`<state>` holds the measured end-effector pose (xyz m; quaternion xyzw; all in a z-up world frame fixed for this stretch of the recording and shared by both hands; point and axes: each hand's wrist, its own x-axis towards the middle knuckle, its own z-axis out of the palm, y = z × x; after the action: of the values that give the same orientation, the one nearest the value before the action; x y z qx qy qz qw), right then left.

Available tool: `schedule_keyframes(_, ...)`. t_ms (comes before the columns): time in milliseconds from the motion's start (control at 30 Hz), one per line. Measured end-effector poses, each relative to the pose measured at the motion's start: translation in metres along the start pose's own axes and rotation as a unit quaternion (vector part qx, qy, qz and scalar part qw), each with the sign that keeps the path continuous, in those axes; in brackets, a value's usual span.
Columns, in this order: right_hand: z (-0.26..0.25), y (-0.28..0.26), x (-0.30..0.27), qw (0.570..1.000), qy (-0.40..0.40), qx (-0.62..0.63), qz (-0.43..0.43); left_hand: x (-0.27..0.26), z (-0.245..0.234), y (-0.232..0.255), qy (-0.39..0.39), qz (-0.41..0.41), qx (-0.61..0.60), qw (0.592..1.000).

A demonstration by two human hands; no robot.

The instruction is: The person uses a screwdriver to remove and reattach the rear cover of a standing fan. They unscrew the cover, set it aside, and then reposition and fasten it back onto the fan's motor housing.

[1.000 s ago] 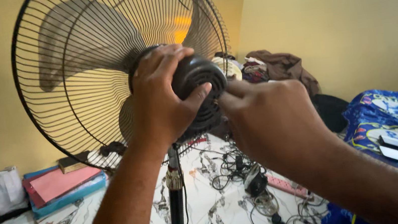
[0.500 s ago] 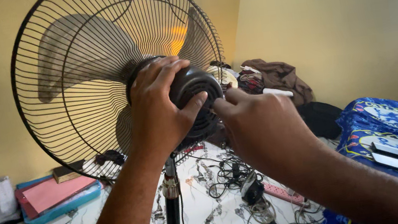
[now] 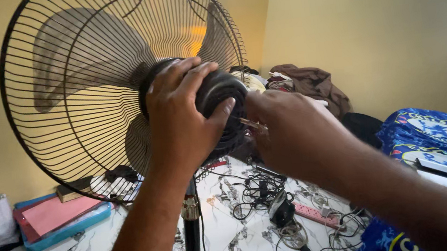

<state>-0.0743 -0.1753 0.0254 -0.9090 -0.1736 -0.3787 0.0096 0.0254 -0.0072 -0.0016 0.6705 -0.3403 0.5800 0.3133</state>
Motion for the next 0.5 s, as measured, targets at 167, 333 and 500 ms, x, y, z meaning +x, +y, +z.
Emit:
schedule_keyframes(167,0.013,-0.012,-0.018,0.985,-0.015,-0.167,-0.034,-0.003,0.003,-0.001,0.0,-0.007,-0.007,1.0)
schedule_keyframes(333,0.009,-0.018,-0.004,0.979,-0.1,-0.177,0.019,-0.002,0.006,-0.002,0.0,-0.011,0.0,1.0)
schedule_keyframes(500,-0.001,0.003,0.016,0.89,-0.203,0.285,0.291,-0.004,0.005,0.003,0.004,-0.004,0.003,1.0)
